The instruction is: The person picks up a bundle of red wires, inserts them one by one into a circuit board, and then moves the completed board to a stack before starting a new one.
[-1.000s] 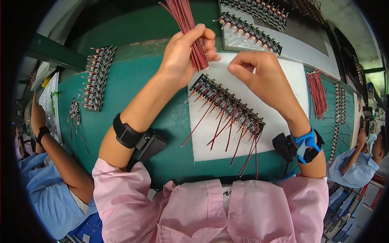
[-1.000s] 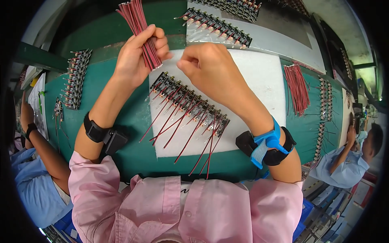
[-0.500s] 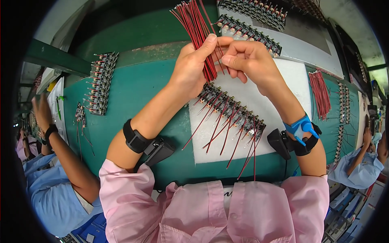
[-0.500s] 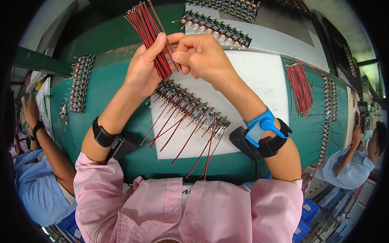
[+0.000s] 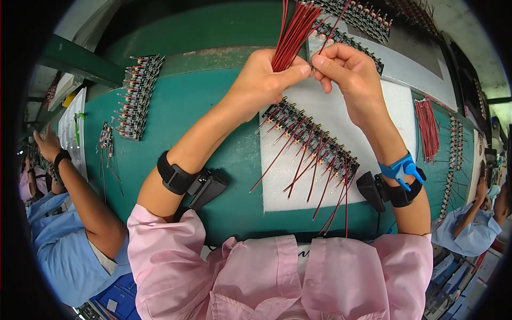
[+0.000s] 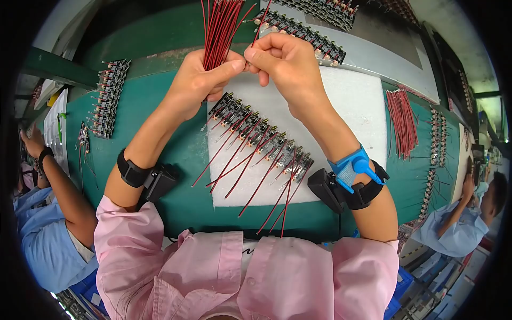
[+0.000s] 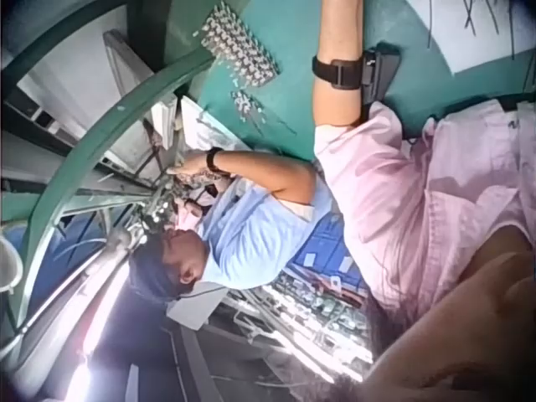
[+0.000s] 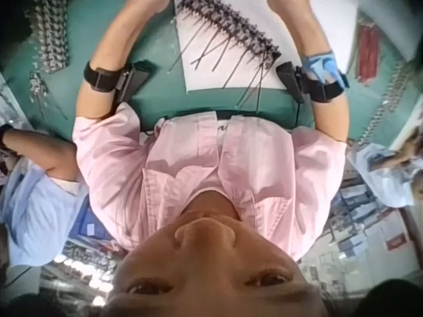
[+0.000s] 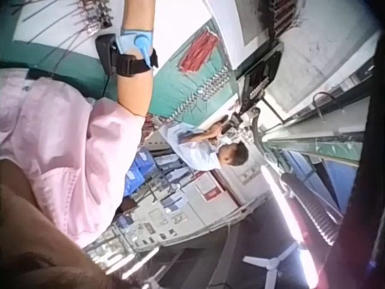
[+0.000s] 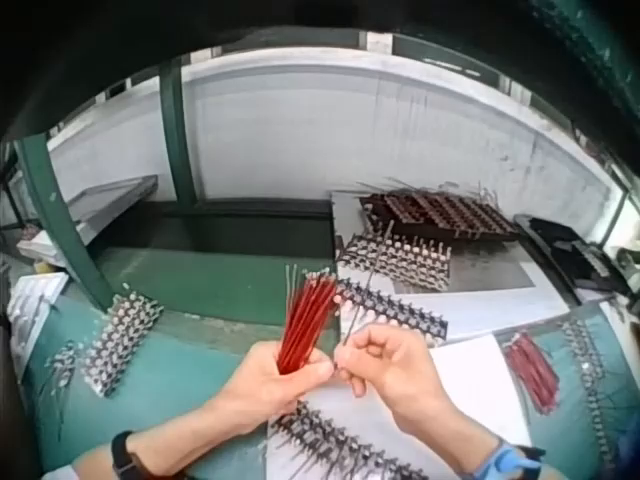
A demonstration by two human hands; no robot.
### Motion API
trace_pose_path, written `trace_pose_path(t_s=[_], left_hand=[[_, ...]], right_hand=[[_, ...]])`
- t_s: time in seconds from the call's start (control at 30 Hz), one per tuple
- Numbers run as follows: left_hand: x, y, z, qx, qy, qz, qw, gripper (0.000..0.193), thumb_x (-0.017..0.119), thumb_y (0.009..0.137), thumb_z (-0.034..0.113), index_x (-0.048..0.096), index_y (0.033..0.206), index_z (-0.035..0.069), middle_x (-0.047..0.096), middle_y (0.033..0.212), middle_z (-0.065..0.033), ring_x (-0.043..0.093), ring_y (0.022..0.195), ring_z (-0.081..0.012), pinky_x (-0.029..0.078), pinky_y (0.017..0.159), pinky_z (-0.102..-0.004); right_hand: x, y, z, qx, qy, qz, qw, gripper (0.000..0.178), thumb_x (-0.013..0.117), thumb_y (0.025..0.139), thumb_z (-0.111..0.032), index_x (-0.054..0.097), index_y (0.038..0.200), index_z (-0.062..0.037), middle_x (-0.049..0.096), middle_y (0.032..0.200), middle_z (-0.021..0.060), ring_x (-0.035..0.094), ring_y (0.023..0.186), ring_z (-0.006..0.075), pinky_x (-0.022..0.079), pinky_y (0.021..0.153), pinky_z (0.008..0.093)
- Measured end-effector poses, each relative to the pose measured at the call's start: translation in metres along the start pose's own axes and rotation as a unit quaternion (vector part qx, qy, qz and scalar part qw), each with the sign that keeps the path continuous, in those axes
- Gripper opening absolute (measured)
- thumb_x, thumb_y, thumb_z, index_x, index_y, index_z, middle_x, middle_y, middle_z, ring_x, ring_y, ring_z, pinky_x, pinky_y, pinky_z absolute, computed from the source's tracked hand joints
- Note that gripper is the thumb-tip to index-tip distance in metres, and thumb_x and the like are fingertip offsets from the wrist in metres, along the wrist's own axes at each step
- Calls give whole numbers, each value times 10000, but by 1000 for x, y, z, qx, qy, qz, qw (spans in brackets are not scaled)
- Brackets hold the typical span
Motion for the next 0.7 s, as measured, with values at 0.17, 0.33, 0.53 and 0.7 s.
trace_pose_path(t_s=[0.17, 0.33, 0.53, 0.7], left_hand=[[-1, 1, 4, 48, 47, 2, 998, 176, 563, 723, 180, 520, 690, 13, 425, 541, 27, 360, 458, -39, 285, 392, -212], [-1, -1, 14, 115, 136, 5, 984, 149, 552, 695, 139, 513, 685, -5, 466, 569, 14, 389, 501, -47, 310, 433, -219], [-5, 0, 7, 104, 143, 7, 984, 133, 581, 724, 149, 537, 716, 24, 350, 533, 81, 307, 495, 2, 214, 420, -177], [-9, 4, -5, 14, 166, -32, 986, 174, 584, 724, 177, 497, 649, 47, 342, 511, 83, 290, 450, 0, 213, 400, -178]], right_hand=[[-2, -2, 3, -8, -29, 16, 999, 149, 561, 754, -151, 531, 743, -5, 505, 616, 20, 413, 530, 69, 320, 517, 184], [-2, -4, 4, -4, -38, 23, 999, 157, 574, 743, -158, 533, 729, -8, 501, 607, 14, 409, 524, 64, 318, 503, 187], [3, -9, 1, -84, -189, 14, 978, 127, 589, 727, -122, 553, 699, -4, 514, 617, -6, 402, 536, 37, 319, 496, 181], [4, -10, 15, -57, -212, -21, 975, 91, 580, 726, -77, 562, 694, 6, 515, 618, -34, 409, 565, 10, 337, 516, 169]])
Point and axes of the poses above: each hand's wrist, its own y-axis towards the middle knuckle, its own x-axis out of the palm, z = x × y, the point moved 7 cm from there along y, towards the middle knuckle
